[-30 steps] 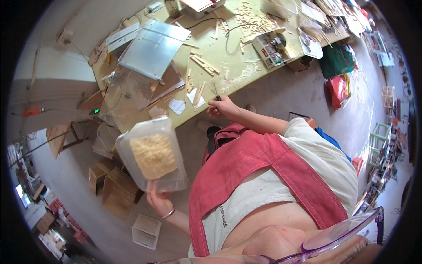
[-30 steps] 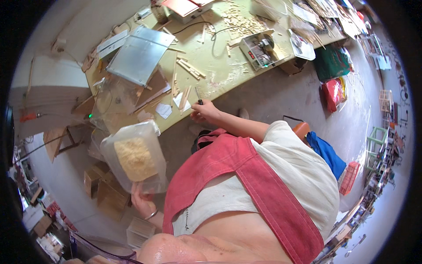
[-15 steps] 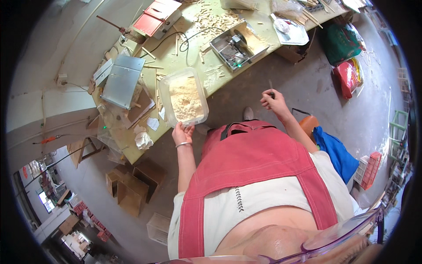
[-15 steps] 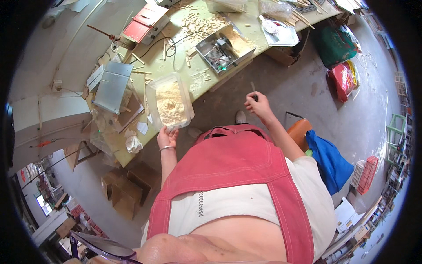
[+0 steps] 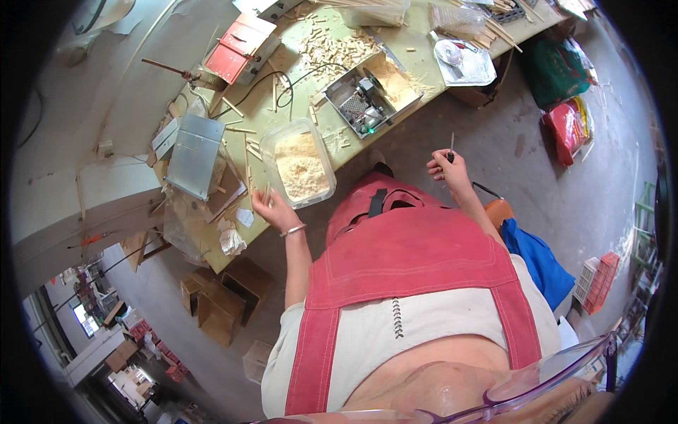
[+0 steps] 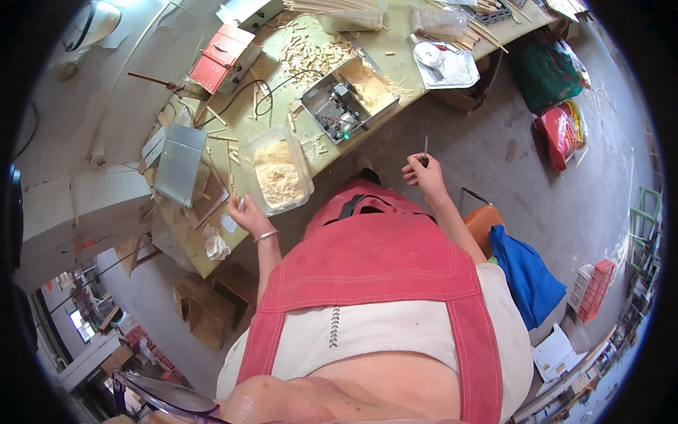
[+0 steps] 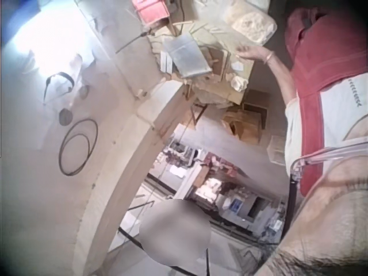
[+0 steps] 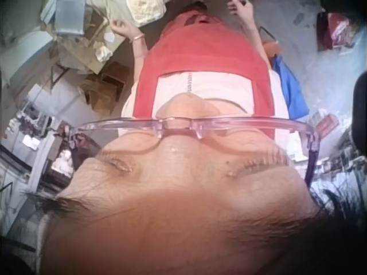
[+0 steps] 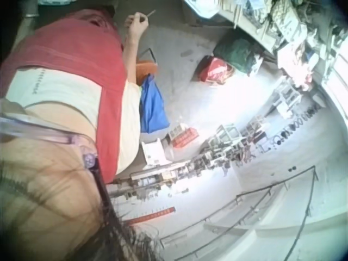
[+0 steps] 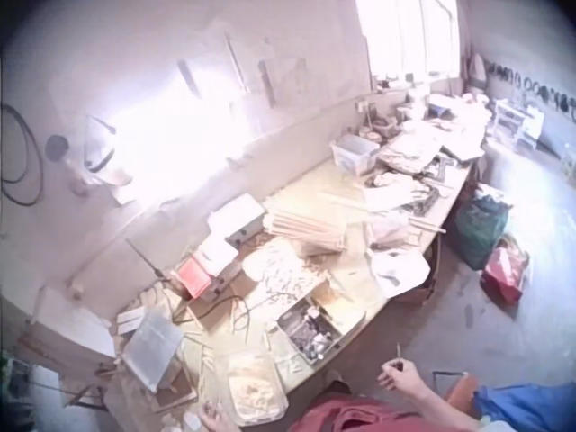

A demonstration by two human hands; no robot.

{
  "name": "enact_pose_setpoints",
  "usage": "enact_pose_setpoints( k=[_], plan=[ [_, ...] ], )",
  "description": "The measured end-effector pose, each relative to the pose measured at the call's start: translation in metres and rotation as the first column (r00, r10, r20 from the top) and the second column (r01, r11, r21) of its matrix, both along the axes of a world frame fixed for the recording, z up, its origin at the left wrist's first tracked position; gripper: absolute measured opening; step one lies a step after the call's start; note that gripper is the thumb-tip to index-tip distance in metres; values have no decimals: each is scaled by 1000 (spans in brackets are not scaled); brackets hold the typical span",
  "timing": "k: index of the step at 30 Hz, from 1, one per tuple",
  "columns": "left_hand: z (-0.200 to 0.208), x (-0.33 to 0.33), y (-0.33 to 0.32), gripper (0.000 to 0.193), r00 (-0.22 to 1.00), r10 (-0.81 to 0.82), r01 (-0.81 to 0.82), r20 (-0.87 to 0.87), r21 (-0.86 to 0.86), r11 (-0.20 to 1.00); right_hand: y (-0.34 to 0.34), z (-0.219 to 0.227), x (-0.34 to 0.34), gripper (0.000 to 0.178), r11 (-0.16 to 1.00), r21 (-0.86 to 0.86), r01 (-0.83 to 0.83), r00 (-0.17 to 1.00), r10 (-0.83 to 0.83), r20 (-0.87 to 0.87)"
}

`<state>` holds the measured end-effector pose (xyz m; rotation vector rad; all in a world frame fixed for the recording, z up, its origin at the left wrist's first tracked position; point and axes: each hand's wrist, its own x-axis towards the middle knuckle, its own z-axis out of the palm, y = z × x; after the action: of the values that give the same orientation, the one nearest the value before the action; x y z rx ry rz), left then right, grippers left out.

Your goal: The person assembles a small wooden device by inserting sticks into a metal housing, adding wood shavings, and closing the unit. The person handles sticks, shavings, and a metal box, then secures the lid.

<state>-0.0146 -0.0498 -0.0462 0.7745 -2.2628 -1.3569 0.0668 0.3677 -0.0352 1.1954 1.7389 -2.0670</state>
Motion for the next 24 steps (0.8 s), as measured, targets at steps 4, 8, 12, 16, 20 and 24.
enact_pose_setpoints(
  k=[4, 8, 12, 16, 20, 24],
  plan=[
    [24, -111, 66, 24, 904, -401, 425, -152, 437, 793, 8, 1, -43, 25, 998, 38, -40, 999, 40, -6],
    [-37, -222, 128, 22, 758, -649, 637, -61, 281, 718, 16, -4, -86, 30, 994, 109, -26, 998, 20, 53],
    [-86, -297, 181, 29, 589, -757, 724, 283, 231, 650, 19, -20, -112, 38, 985, 164, 51, 993, -68, 96],
    [-137, -334, 201, 31, 393, -721, 739, 571, 271, 617, 15, -26, -141, 41, 985, 170, 36, 990, -59, 127],
    [-163, -342, 212, 35, 331, -693, 738, 641, 282, 613, 13, -34, -166, 35, 988, 157, 7, 990, -29, 136],
    [-142, -337, 228, 39, 330, -665, 748, 670, 243, 617, 18, -44, -175, 34, 982, 188, 2, 982, -37, 187]
  ],
)
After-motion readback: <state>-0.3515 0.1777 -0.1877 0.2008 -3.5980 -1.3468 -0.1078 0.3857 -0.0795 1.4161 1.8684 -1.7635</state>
